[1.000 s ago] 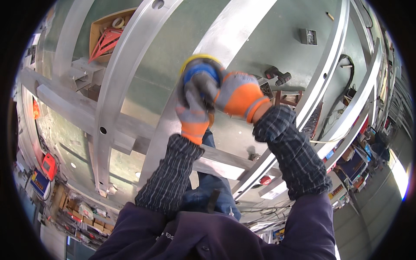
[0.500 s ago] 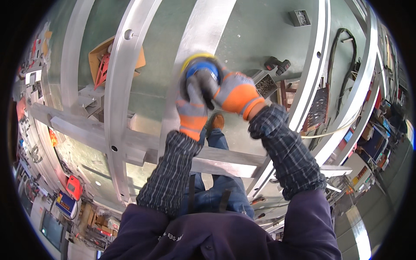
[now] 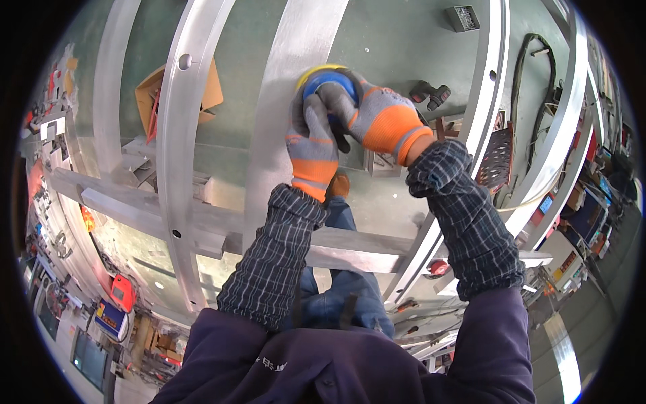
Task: The person uses a handheld orbital polisher to smooth the surface of a large metal frame. They move the tool along the edges and flat surfaces, occasionally pausing to adjust the pad or reposition the frame.
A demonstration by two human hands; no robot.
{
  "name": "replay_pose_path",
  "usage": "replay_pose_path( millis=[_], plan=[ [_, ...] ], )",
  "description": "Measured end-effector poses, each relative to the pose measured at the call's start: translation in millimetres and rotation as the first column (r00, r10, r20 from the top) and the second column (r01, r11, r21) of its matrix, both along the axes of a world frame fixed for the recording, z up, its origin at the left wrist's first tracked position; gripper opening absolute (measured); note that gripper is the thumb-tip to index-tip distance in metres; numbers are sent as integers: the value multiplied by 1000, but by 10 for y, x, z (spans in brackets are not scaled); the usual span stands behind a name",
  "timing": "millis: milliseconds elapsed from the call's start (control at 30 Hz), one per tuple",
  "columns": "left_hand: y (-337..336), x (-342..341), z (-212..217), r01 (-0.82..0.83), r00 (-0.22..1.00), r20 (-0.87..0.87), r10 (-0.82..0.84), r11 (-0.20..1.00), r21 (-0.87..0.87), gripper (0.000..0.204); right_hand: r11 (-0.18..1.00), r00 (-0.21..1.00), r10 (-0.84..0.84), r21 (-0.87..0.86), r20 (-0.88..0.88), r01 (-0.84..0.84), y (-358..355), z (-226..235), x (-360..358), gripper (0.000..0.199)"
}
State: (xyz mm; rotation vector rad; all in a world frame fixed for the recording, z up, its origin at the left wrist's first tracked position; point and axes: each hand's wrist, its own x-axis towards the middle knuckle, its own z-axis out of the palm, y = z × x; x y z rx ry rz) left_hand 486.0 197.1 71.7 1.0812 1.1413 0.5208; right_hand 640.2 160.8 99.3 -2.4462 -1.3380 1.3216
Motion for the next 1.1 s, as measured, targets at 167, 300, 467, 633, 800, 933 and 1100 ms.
replay_pose_path(
  millis=[167, 300, 467, 633, 800, 933, 1100],
  plan=[
    [-207, -182, 30, -133, 988, 67, 138, 988, -74, 55, 998, 999, 54, -20, 2, -54, -103, 39, -171, 85],
    [-64, -61, -8, -85, 996, 32, 83, 995, 44, 52, 999, 1000, -15, 44, 4, 15, 57, 102, -70, 77],
    [-144, -51, -71, -127, 990, 60, 126, 992, 21, 47, 996, 999, 6, -93, -37, -10, 106, 175, -16, 89],
    [-165, 88, -223, -102, 992, 75, 100, 994, 26, 48, 996, 999, -14, -94, -32, 11, 51, 185, 108, 86],
    [-693, -26, -466, -87, 996, -39, 82, 986, -143, 44, 965, 962, 240, -140, 129, -222, -423, -103, 149, 72],
    [-468, -304, 210, 130, 990, 103, -100, 929, -347, 48, 968, 936, -240, 14, -259, 252, -558, 416, -135, 72],
    [-268, -689, 410, -27, 1000, 8, 27, 1000, -12, 53, 953, 905, -140, 193, -403, 234, -298, 418, -408, 77]
  ],
)
